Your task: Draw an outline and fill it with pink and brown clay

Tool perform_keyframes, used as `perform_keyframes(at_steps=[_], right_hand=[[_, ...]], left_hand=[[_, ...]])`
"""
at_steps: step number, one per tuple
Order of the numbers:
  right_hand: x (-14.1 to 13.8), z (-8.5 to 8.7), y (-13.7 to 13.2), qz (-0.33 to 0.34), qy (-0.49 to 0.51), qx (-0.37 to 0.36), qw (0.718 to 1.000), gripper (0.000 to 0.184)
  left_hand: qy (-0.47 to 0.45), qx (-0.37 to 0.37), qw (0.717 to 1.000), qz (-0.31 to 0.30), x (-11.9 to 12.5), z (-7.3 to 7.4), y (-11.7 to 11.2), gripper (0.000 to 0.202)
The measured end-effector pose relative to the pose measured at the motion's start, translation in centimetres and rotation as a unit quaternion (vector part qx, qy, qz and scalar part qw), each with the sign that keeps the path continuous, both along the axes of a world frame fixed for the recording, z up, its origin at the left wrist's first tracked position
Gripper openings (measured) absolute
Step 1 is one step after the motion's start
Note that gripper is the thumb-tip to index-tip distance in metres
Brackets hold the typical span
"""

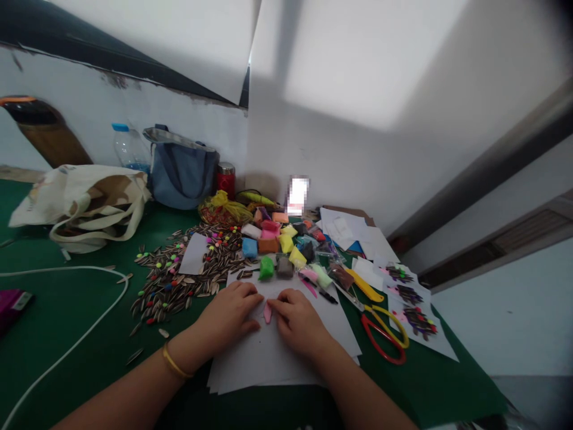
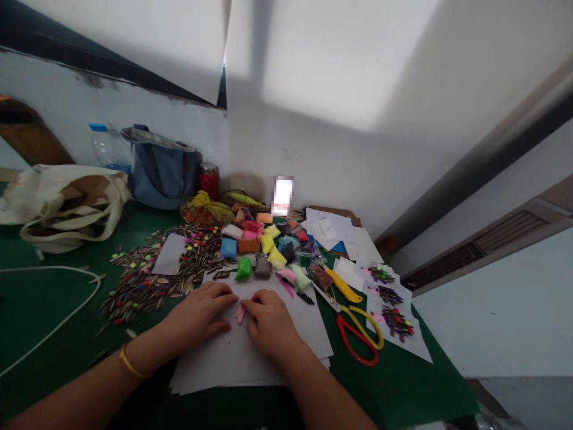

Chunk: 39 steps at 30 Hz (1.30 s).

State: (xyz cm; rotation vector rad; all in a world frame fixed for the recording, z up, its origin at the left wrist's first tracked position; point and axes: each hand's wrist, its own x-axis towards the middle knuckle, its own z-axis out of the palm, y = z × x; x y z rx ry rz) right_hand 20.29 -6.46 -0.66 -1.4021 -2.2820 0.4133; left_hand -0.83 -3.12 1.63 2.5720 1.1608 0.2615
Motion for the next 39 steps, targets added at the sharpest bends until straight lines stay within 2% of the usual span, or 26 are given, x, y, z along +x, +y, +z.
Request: perform_keyframes(at_steps=[5,12,22,32,39], right_hand=[[-0.25,0.18,-0.11,-0.004,-0.023,0.0,1.0,0.037],[0.46,0.18,-0.22,0.018,0.011,-0.003,1.0,0.04],[-0.01,0.22,-0.42,0.021,-0.023,-0.008,0.999,0.037],[0.68,0.36,-0.15,0.027,0.034,-0.032,0.999,0.046],[0.08,0.39,-0.37,0.013,-0.007,-0.019,1.0,0.039]], left_hand=[[0.002,0.003,1.0,0.0,0.04,0.04,0.0,0.043],[0.005,0.008,1.0,-0.001,-0.09,-0.17,-0.01,0.046],[-0.001,0.002,1.0,0.0,-0.04,-0.11,0.01,0.045],[-0.005,0.005,1.0,-0.004,-0.06,-0.14,-0.05,0.04],[-0.003,0.0,1.0,0.0,-0.03,-0.13,-0.04,0.043]])
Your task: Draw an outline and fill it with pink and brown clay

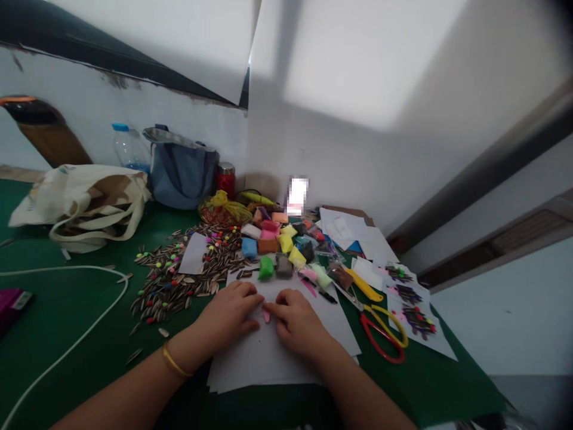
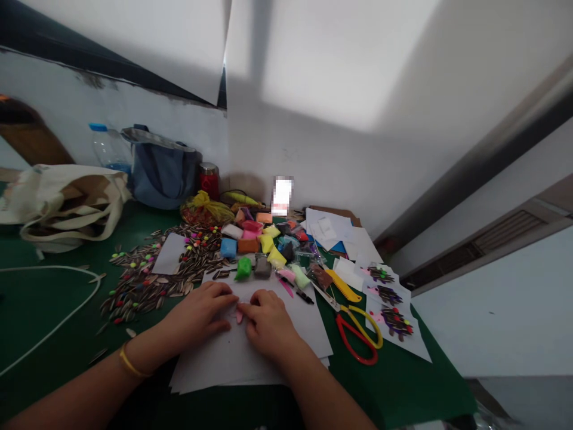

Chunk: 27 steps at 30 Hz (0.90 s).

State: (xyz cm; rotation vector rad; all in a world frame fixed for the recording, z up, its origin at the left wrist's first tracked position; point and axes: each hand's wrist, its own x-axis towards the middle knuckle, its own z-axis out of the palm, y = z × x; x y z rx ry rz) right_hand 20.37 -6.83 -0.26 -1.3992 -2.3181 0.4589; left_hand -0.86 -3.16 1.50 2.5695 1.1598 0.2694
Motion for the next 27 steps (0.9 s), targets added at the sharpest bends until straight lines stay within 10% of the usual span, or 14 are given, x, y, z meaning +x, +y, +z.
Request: perform_keyframes(at_steps=[27], right_hand=[[1.3,-0.2,-0.1,0.027,0.0,-0.007,1.0,0.047]], left_hand=[[-0.008,0.028,0.999,-0.035,-0.1,-0.8,0.2,0.042]])
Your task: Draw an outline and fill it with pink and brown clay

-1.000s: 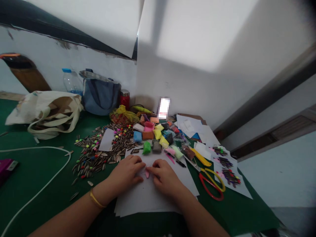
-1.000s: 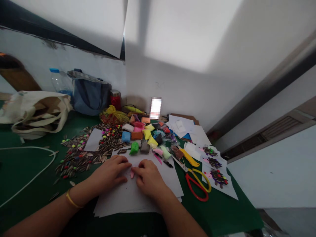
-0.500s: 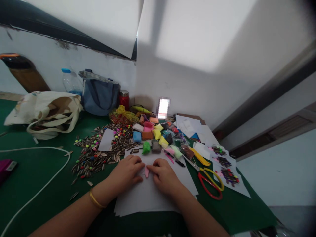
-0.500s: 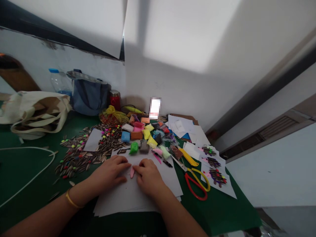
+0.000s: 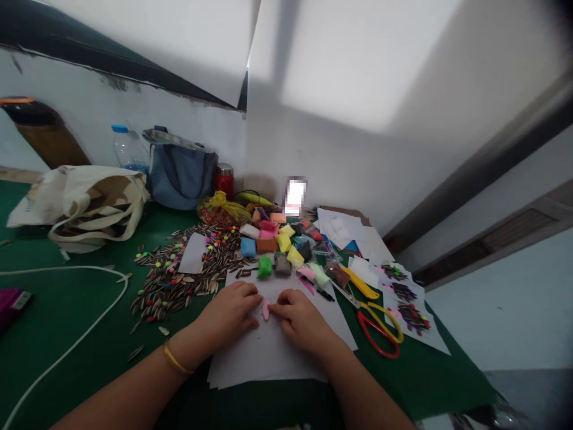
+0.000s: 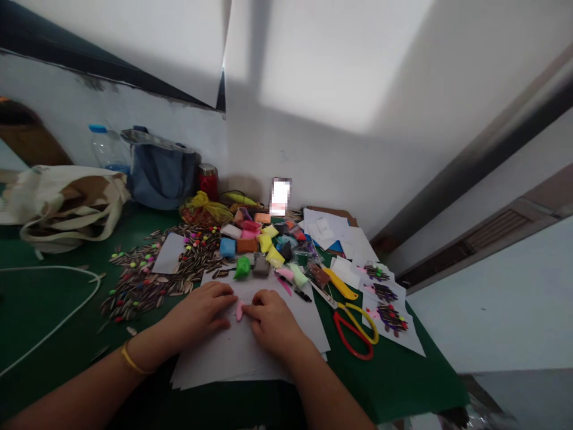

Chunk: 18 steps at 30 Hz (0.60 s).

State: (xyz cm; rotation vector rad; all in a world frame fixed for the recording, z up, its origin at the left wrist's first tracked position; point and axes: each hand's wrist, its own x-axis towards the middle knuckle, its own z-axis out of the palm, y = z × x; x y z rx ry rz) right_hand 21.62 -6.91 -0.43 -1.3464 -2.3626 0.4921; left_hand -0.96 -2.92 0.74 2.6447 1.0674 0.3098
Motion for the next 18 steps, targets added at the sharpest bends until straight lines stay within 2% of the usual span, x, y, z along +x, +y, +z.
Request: perform_keyframes(at_steps=[9,18], right_hand=[[0.17,-0.15,0.09,0.008,0.017,0.005,1.0,0.048],[-0.44,0.29,-0.09,0.0,-0.028,0.024,0.999,0.042]], left_hand=[[0.007,0.018,1.0,-0.012,-0.1,-0.25,-0.15,0.036],[0.016,0.015,1.0,-0.014,-0.11,-0.26,0.0,0.032]])
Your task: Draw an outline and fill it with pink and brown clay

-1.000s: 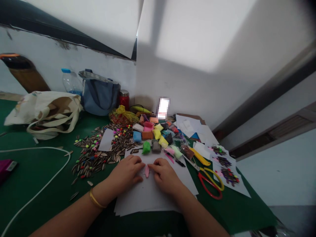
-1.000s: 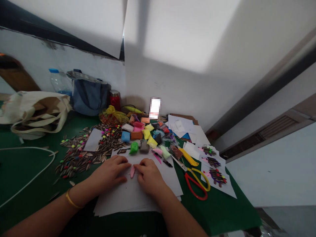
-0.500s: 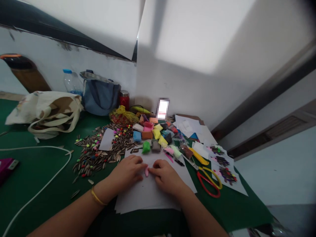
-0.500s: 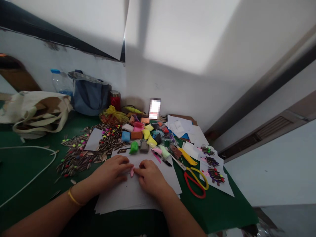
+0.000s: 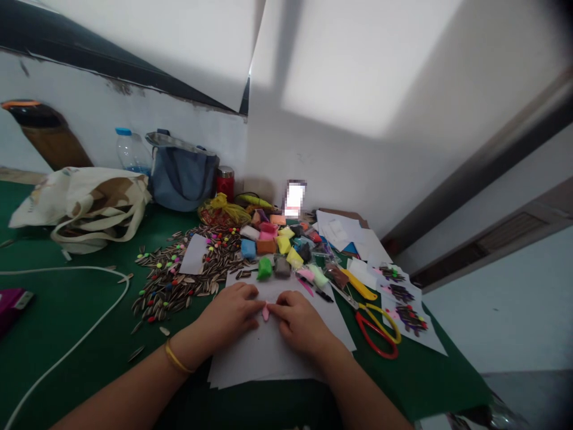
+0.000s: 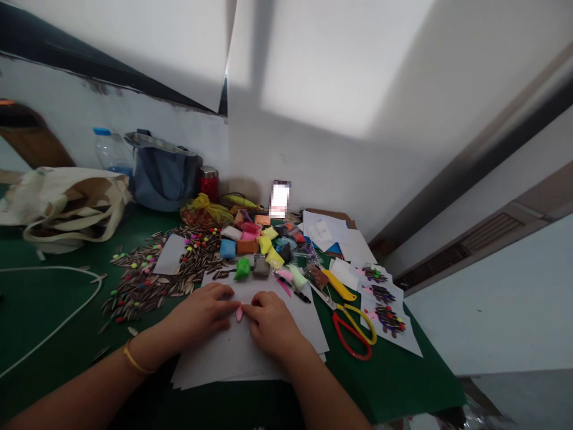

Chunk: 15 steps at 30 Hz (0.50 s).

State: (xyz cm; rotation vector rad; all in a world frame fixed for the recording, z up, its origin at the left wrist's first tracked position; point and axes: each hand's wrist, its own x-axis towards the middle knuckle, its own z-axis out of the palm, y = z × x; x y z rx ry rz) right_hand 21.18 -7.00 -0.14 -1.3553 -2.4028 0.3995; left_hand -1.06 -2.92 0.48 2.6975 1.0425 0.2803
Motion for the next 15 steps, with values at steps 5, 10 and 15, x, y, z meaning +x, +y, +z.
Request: perform_keyframes(at_steps=[5,10,15], right_hand=[[-0.04,-0.01,-0.05,0.008,-0.008,0.011,1.0,0.042],[0.01,-0.23,0.05,0.011,-0.01,0.013,1.0,0.044],[0.2,-0.48,0.1,0.016,0.011,0.025,1.0,0.044]], left_hand=[[-0.003,-0.004,1.0,0.001,-0.1,-0.09,0.07,0.033],[0.002,-0.01,1.0,0.005,-0.07,0.05,0.07,0.033],[0.009,-0.015,1.0,0.009,-0.03,0.26,-0.01,0.034]])
